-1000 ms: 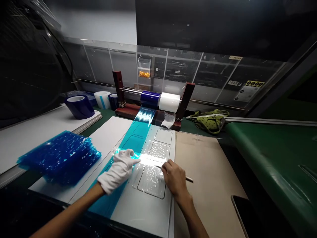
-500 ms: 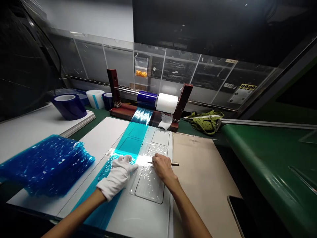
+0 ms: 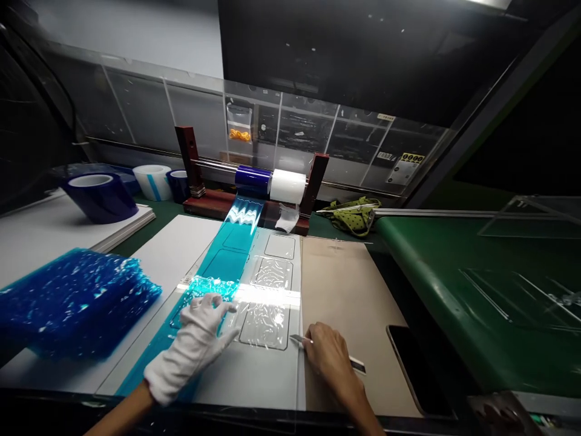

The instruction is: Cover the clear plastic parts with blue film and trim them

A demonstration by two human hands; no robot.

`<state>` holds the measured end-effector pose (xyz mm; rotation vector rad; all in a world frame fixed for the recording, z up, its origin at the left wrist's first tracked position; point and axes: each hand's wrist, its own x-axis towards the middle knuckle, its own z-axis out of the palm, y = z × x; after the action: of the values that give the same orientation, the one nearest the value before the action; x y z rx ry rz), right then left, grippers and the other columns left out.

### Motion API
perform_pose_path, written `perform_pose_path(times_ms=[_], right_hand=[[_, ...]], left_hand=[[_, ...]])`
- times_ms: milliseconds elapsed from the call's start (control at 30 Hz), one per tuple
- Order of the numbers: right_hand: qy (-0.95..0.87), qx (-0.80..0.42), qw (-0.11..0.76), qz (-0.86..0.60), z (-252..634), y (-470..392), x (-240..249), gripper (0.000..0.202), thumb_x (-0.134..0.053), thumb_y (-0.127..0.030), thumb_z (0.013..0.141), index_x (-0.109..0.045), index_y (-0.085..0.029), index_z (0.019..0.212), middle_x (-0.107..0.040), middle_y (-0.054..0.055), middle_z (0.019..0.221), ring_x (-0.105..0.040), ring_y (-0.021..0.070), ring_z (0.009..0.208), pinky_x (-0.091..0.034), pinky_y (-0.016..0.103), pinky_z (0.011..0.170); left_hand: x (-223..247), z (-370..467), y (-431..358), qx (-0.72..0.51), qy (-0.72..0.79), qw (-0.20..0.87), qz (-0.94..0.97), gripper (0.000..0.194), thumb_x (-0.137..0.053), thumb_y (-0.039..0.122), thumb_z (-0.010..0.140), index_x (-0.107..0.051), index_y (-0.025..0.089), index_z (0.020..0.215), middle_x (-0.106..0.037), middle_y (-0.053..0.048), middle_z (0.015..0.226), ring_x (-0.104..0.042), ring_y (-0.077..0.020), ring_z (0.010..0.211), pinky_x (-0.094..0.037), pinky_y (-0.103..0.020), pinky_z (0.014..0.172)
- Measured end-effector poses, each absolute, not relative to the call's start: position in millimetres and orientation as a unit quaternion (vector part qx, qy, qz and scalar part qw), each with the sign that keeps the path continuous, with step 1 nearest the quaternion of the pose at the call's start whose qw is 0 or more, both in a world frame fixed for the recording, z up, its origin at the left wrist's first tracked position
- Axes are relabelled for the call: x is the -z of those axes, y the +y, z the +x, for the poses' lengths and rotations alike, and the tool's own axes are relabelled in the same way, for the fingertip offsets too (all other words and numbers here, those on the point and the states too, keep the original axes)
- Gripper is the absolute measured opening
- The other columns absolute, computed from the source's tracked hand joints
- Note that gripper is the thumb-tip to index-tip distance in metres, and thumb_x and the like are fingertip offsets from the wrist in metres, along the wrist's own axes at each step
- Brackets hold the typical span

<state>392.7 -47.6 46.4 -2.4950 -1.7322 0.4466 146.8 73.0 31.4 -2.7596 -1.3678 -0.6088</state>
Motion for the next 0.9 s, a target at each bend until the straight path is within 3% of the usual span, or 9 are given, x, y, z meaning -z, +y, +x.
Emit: perform_pose_path(times_ms=[167,367,500,600,667,800,900], right_hand=[[-0.549,-0.204,0.105,-0.804,372,-53,-34,0.018,-0.047,-0.024,0.086,-0.063,-0.017,0.082,-0.068,0.008,0.088,-0.059,0.0224,0.085,-0.036,0.030,0.073],[-0.535,-0.331,0.195,-0.752,381,-49,-28,0.025,-0.048,-0.035,0.083,-0.060,-0.017,0.070,-0.064,0.002,0.071,-0.057,0.0151,0.068,-0.038,0.024,0.062],[-0.521,-0.404,0.233,-0.715,384,-48,-25,0.030,-0.048,-0.042,0.080,-0.057,-0.016,0.069,-0.053,-0.002,0.060,-0.047,0.0110,0.056,-0.035,0.022,0.053],[-0.510,-0.420,0.256,-0.705,387,-49,-23,0.032,-0.050,-0.046,0.079,-0.055,-0.016,0.069,-0.049,-0.003,0.060,-0.045,0.0110,0.057,-0.034,0.022,0.054],[-0.503,-0.417,0.267,-0.708,392,-50,-22,0.034,-0.050,-0.048,0.079,-0.055,-0.016,0.070,-0.048,-0.003,0.061,-0.044,0.0114,0.058,-0.034,0.022,0.054],[-0.482,-0.407,0.291,-0.719,410,-59,-15,0.039,-0.052,-0.055,0.077,-0.055,-0.017,0.068,-0.046,-0.002,0.060,-0.043,0.0120,0.056,-0.032,0.023,0.051],[-0.458,-0.409,0.318,-0.722,425,-69,-7,0.041,-0.051,-0.058,0.077,-0.056,-0.018,0.068,-0.044,-0.003,0.061,-0.042,0.0123,0.057,-0.033,0.023,0.052]], left_hand=[[-1,147,44,0.202,-0.422,0.032,-0.883,0.030,-0.063,0.039,0.076,-0.066,0.026,0.102,-0.059,-0.014,0.113,-0.054,-0.0351,0.104,-0.041,-0.053,0.086],[23,154,37,0.227,-0.401,0.068,-0.885,0.038,-0.059,0.045,0.079,-0.065,0.027,0.112,-0.064,-0.015,0.112,-0.057,-0.0334,0.103,-0.043,-0.049,0.084],[22,155,46,0.233,-0.381,0.080,-0.891,0.030,-0.050,0.025,0.088,-0.064,0.033,0.113,-0.067,-0.010,0.110,-0.060,-0.0259,0.100,-0.044,-0.041,0.080],[14,154,53,0.229,-0.371,0.071,-0.897,0.043,-0.045,0.008,0.086,-0.067,0.042,0.102,-0.068,-0.002,0.108,-0.060,-0.0214,0.097,-0.043,-0.037,0.078],[3,154,60,0.227,-0.372,0.055,-0.898,0.045,-0.046,0.005,0.085,-0.068,0.043,0.098,-0.067,-0.001,0.107,-0.059,-0.0198,0.095,-0.043,-0.036,0.079],[-45,153,93,0.230,-0.389,0.014,-0.892,0.027,-0.050,0.021,0.088,-0.072,0.037,0.092,-0.061,-0.006,0.110,-0.050,-0.0220,0.105,-0.042,-0.036,0.083],[-96,148,138,0.228,-0.395,-0.012,-0.890,0.016,-0.058,0.043,0.084,-0.073,0.037,0.085,-0.051,-0.002,0.121,-0.039,-0.0265,0.114,-0.033,-0.043,0.094]])
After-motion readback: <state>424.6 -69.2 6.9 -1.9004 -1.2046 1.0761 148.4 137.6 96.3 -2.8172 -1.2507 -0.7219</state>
